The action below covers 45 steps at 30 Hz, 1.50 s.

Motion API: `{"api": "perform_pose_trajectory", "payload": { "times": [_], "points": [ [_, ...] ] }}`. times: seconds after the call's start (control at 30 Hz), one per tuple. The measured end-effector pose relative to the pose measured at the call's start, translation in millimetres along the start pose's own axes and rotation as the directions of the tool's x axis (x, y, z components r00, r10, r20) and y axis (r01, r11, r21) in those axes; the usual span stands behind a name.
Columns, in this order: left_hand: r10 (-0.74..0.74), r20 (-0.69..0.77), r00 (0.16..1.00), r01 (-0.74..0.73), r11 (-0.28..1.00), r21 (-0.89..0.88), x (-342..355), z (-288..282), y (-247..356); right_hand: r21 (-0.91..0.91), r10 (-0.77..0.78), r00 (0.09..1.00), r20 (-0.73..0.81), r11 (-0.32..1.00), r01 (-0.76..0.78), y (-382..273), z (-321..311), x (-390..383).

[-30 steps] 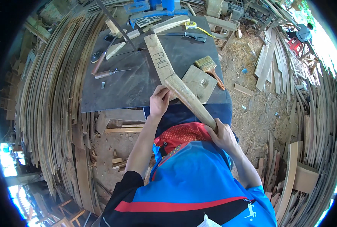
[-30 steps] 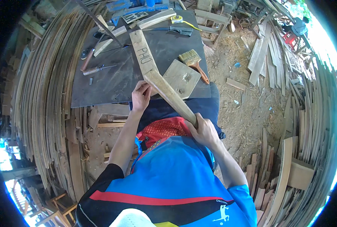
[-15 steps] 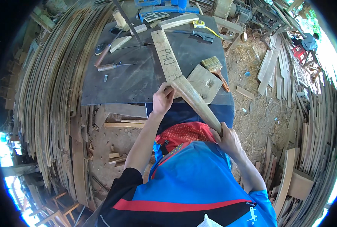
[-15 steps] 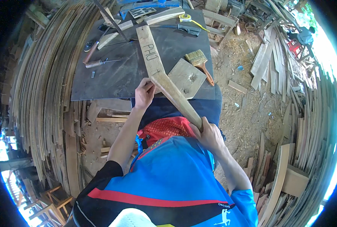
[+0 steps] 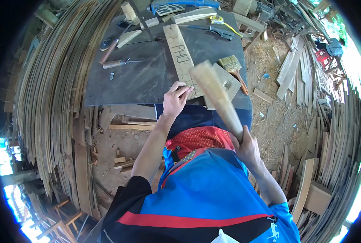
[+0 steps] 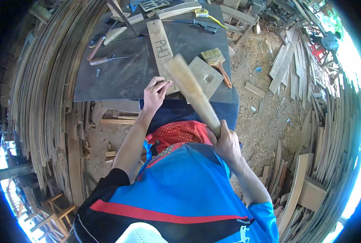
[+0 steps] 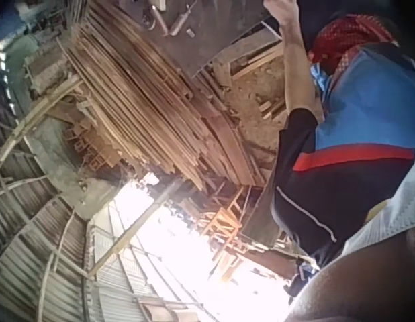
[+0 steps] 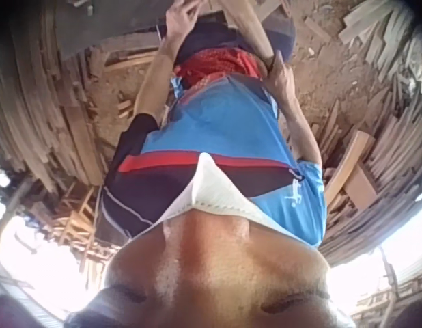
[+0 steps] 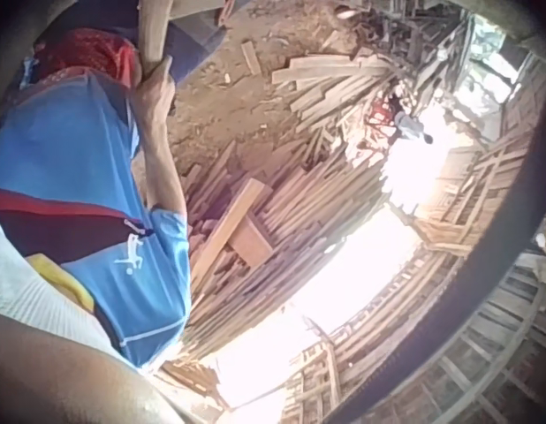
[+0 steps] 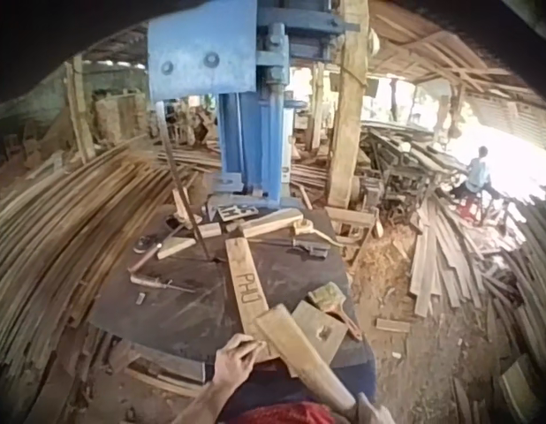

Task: The person uses a small chisel and a wooden mallet to carve letters into a rectangular piece of wood. They repeatedly strike the chisel to deepen the incisions, occasionally adjusting the wood's position on the workbench. The task involves precise hand coordination to maintain the shape of the letters.

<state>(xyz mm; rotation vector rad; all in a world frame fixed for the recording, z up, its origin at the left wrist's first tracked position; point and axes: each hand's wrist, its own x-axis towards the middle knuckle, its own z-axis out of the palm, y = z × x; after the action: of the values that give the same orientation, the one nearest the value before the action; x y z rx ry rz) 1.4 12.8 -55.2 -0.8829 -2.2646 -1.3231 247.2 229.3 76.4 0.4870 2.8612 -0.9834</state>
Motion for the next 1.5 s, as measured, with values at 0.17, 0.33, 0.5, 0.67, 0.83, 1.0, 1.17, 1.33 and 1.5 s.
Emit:
{"api": "perform_pose_trajectory", "payload": {
  "times": [0.17,0.33,0.5,0.67,0.83,1.0,1.17,1.33,1.5],
  "points": [
    [-0.071,0.052,0.996,0.076,0.993,-0.087,1,2,3,-0.053,0.036,0.999,0.031,0.998,-0.034,17,-8,-4],
    [-0.069,0.035,0.997,0.074,0.988,-0.137,11,-2,3,0.159,0.086,0.996,-0.023,0.984,-0.081,9,-16,-6],
    [-0.295,0.171,0.94,0.332,0.907,-0.26,21,-5,1,0.312,0.129,0.991,-0.033,0.944,-0.112,22,22,-9],
    [-0.25,0.158,0.955,0.284,0.924,-0.255,19,-5,1,0.296,0.142,0.986,0.084,0.942,-0.161,24,23,-9],
    [-0.171,0.115,0.978,0.193,0.957,-0.215,19,-3,1,0.287,0.106,0.992,0.067,0.95,-0.121,27,24,-10],
    [-0.176,0.12,0.977,0.201,0.95,-0.24,16,-1,-4,0.281,0.106,0.991,0.085,0.951,-0.126,19,20,-11],
    [-0.134,0.093,0.987,0.152,0.964,-0.217,17,-2,3,0.254,0.099,0.99,0.099,0.96,-0.121,10,12,-12],
    [-0.017,0.027,0.999,0.021,0.989,-0.148,16,1,4,0.232,-0.038,0.998,-0.05,0.972,0.048,-5,12,-15],
    [-0.025,0.011,1.0,0.027,0.989,-0.147,9,4,-6,0.043,-0.045,0.999,-0.013,0.998,0.045,3,17,-6]
  ]
}}
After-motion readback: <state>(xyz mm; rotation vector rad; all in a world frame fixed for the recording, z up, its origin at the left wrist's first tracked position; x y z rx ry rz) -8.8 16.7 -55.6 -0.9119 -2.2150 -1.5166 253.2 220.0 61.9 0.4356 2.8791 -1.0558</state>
